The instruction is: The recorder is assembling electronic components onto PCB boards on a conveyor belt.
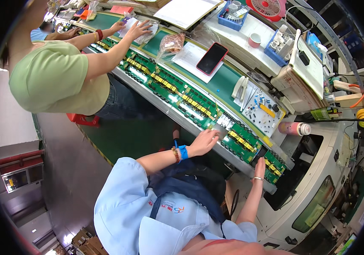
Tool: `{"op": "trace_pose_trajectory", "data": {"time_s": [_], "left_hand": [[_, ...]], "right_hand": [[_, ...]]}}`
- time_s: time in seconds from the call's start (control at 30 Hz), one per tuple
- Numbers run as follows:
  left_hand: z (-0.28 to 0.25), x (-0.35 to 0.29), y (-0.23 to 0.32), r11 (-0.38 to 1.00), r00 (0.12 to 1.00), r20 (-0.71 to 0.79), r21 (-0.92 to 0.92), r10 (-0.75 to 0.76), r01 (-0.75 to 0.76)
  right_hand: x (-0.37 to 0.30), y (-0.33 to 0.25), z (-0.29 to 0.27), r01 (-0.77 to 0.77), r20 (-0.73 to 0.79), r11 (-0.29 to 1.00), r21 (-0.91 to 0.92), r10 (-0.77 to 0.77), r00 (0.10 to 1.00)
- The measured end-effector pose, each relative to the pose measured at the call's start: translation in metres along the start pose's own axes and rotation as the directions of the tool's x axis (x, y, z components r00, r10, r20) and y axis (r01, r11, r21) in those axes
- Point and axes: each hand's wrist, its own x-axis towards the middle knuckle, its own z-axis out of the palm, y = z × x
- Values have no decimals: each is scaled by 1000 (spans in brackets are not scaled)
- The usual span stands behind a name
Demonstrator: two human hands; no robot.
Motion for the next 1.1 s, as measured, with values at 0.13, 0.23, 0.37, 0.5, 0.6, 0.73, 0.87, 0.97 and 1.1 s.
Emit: {"op": "trace_pose_trajectory", "data": {"time_s": [0.13,0.23,0.37,0.5,0.6,0.73,0.87,0.97,1.1], "left_hand": [[-28,-10,-1,997,983,-164,8,79,-79],[-51,-12,-4,991,959,-257,90,123,-103],[-70,-15,-11,994,938,-333,83,96,-72],[-75,-16,-12,996,933,-349,72,82,-60],[-80,-18,-13,994,933,-348,81,93,-69],[-83,-24,-15,995,930,-358,73,84,-62],[-88,-25,-21,997,939,-340,66,51,-31],[-92,-28,-25,996,939,-338,77,61,-37],[-96,-25,-26,997,941,-332,69,67,-47]], "right_hand": [[-5,-14,5,276,-100,944,-182,-297,950],[-21,-69,32,501,-148,844,-192,-530,835],[-18,-116,82,590,19,725,-355,-625,780],[11,-131,121,597,174,599,-535,-613,771],[29,-133,130,567,188,547,-615,-597,780],[38,-135,143,535,248,414,-737,-571,783],[44,-139,157,539,309,307,-784,-560,768],[36,-146,169,569,373,264,-778,-535,758],[41,-143,179,581,394,178,-794,-577,715]]}}
